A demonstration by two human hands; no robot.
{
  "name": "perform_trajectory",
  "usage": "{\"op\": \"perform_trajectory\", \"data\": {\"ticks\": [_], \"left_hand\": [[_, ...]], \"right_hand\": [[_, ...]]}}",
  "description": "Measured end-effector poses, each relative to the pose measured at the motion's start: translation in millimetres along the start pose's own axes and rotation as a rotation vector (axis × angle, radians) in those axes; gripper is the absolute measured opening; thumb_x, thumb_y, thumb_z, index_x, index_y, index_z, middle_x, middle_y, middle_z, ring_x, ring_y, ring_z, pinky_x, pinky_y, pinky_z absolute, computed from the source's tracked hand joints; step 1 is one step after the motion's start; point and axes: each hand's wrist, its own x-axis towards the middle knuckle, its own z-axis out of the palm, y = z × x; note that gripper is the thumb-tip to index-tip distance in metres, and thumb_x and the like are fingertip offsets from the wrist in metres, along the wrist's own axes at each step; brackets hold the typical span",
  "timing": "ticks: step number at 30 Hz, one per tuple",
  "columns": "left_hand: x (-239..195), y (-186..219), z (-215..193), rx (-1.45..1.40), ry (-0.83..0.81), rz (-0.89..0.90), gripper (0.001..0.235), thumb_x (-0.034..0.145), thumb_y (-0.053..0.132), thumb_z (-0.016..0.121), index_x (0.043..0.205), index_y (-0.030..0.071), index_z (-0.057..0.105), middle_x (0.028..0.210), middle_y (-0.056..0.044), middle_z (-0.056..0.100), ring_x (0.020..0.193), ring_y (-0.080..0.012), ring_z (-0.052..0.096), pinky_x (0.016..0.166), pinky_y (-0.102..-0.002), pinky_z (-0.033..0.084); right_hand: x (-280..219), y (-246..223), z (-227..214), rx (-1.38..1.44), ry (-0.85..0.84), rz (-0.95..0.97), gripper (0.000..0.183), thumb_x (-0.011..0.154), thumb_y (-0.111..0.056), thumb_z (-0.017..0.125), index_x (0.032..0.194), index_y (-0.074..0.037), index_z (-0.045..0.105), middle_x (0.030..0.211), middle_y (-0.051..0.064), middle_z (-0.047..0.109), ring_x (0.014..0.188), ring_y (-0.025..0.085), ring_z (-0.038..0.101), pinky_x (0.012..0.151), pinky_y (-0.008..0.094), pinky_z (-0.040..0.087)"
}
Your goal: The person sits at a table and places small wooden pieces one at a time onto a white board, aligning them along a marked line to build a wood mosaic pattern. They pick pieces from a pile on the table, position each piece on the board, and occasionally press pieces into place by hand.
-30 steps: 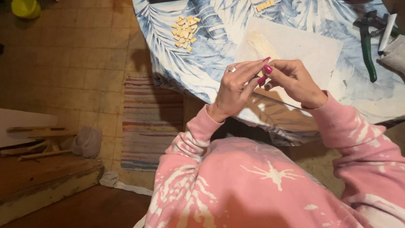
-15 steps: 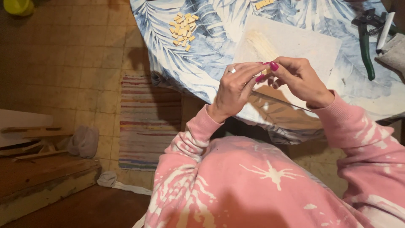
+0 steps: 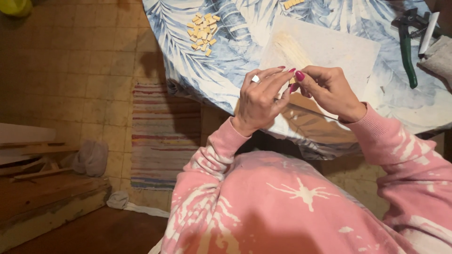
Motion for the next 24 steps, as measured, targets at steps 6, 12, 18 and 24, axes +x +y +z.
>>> {"op": "perform_trajectory", "data": {"ticks": [6,12,18,24], "left_hand": [[-2,-5,5,-0.002,-0.019,-0.001,0.039,0.091,0.014,0.076,0.128,0.008,0.068,0.117,-0.007,0.076,0.118,-0.0206,0.071,0.101,-0.041,0.044],[-3,-6,6,-0.023,-0.029,-0.014,0.041,0.089,0.015,0.072,0.13,0.009,0.067,0.118,-0.007,0.075,0.117,-0.0216,0.072,0.102,-0.042,0.046],[-8,-7,10,-0.057,-0.029,-0.036,0.037,0.094,0.018,0.074,0.129,0.011,0.066,0.119,-0.006,0.075,0.117,-0.0219,0.071,0.103,-0.043,0.046],[-12,-6,16,-0.065,0.001,-0.05,0.037,0.094,0.017,0.073,0.13,0.01,0.067,0.118,-0.007,0.075,0.117,-0.022,0.072,0.104,-0.043,0.046]], "right_hand": [[3,0,-3,-0.006,-0.037,0.047,0.035,0.111,-0.029,0.056,0.113,0.001,0.072,0.08,0.0,0.066,0.07,0.005,0.052,0.063,0.022,0.045],[8,-3,-5,-0.02,-0.136,0.106,0.035,0.109,-0.032,0.054,0.112,-0.001,0.069,0.083,0.0,0.067,0.071,0.005,0.056,0.065,0.023,0.049],[5,0,-2,0.064,-0.134,0.116,0.032,0.109,-0.03,0.056,0.112,0.0,0.066,0.083,-0.001,0.063,0.073,0.006,0.054,0.067,0.023,0.048],[4,0,-2,0.058,-0.13,0.114,0.031,0.11,-0.03,0.055,0.109,-0.001,0.066,0.081,-0.001,0.062,0.071,0.006,0.052,0.065,0.023,0.047]]}}
